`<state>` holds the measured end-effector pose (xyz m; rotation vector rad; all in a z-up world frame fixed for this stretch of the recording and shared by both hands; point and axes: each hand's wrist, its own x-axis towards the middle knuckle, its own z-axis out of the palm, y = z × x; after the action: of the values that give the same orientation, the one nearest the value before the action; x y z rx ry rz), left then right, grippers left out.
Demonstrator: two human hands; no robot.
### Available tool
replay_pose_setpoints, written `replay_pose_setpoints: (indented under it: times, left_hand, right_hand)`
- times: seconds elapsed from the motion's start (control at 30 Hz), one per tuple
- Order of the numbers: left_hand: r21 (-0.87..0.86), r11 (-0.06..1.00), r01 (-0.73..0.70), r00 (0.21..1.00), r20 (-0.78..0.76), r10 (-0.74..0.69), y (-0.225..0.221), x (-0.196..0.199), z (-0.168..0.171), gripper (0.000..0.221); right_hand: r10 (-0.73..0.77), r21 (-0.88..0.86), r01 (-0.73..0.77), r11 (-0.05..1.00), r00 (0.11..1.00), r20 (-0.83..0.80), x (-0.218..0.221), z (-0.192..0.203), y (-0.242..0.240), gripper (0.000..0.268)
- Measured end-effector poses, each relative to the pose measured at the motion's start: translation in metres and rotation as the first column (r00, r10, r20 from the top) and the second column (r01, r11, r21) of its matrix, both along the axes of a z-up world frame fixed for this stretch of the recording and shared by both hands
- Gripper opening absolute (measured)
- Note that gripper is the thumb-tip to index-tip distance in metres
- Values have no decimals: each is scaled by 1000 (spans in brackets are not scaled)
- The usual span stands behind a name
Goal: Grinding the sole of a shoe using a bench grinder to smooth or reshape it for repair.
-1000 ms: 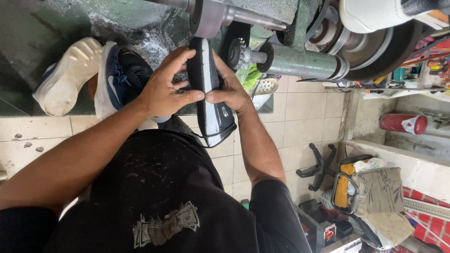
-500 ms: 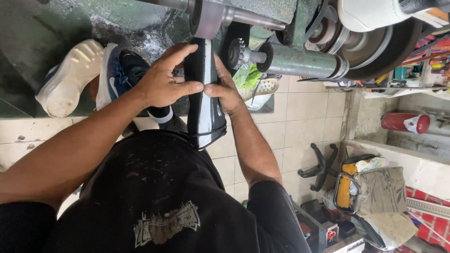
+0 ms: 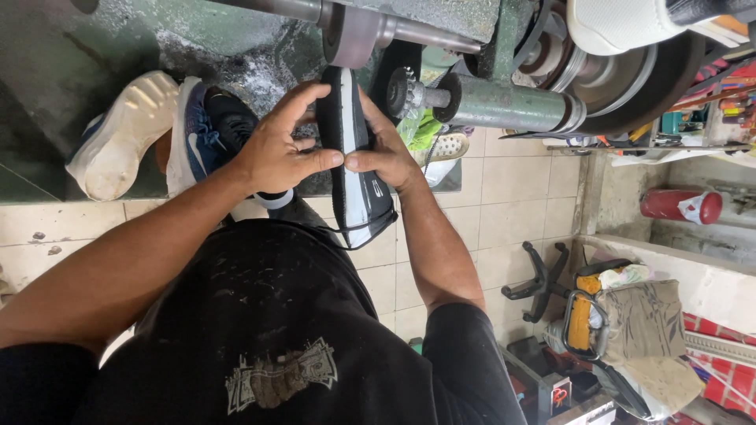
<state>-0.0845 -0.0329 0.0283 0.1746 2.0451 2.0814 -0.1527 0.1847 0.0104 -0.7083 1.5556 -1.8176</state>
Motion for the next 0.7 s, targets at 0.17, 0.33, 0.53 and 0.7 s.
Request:
replay_pose_setpoints:
  times: [0.17, 0.33, 0.53, 0.7]
  left_hand:
    - [12, 1000, 20, 1000, 6, -20, -4, 7, -12, 82]
    - [51, 998, -30, 999, -24, 31, -5, 15, -31, 94]
    - [-136, 989, 57, 982, 186, -31, -6, 8, -3, 86]
    - [-151, 986, 76, 980, 192, -47, -9, 6, -3, 90]
  right_hand:
    - [10, 64, -3, 998, 994, -113, 4, -11, 7, 101]
    - [-124, 2, 132, 991, 934, -336, 10, -49, 15, 124]
    - [14, 321, 132, 938, 910, -415, 8, -43, 20, 115]
    - [11, 380, 117, 918, 948, -318, 7, -26, 18, 117]
